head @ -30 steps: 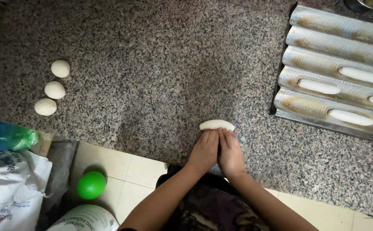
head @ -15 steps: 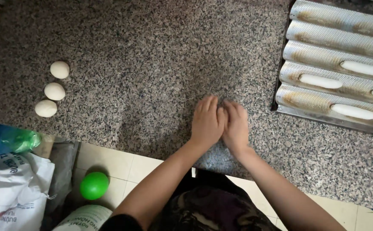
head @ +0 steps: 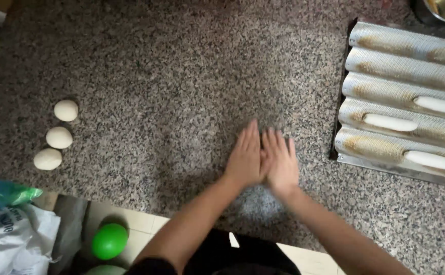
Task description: The person shapes small balls of dough into elongated rolls by hand on a granite countertop. They then place each shaped roll into a slot on a metal tray. The process is repeated for several pieces of dough.
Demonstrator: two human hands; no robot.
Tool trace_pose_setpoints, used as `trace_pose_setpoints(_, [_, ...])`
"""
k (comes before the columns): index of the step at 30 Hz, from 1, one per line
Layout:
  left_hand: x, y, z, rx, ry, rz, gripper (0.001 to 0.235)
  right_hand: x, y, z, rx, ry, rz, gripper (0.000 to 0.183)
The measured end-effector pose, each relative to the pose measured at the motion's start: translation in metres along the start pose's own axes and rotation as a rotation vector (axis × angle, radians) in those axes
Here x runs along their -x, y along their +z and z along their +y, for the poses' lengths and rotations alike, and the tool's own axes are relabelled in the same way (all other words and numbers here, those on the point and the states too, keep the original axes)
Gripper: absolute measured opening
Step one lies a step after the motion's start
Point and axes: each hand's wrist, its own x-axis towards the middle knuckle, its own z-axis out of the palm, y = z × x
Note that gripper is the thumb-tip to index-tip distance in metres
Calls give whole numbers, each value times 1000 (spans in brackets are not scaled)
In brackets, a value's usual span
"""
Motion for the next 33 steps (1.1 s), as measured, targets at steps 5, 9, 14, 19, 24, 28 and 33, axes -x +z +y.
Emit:
trace_pose_setpoints(5, [-33, 28, -32, -160, -7, -76, 81, -37, 40, 25, -18, 22, 64, 55])
trace_pose_setpoints(9, [38, -4, 20, 25, 139, -103, 68, 52, 65, -3, -599, 215, -12, 51])
trace_pose_setpoints(14, [88, 9, 40, 262, 52, -193, 90, 101, 89, 4, -301, -153, 251, 48])
trace_pose_setpoints(19, [-16, 16, -7, -278, 75, -212, 83, -16, 53, 42, -9, -113, 49, 57])
trace_pose_setpoints(24, [-23, 29, -20, -212, 145, -113, 83, -22, 58, 45, -54, -69, 216, 57])
trace_pose_setpoints(28, [57, -21, 31, 155, 198, -85, 71, 88, 67, 12, -161, -117, 159, 52])
trace_pose_setpoints(33, [62, -18, 32, 118, 96, -401, 77, 67, 21, -1, -317, -58, -245, 80])
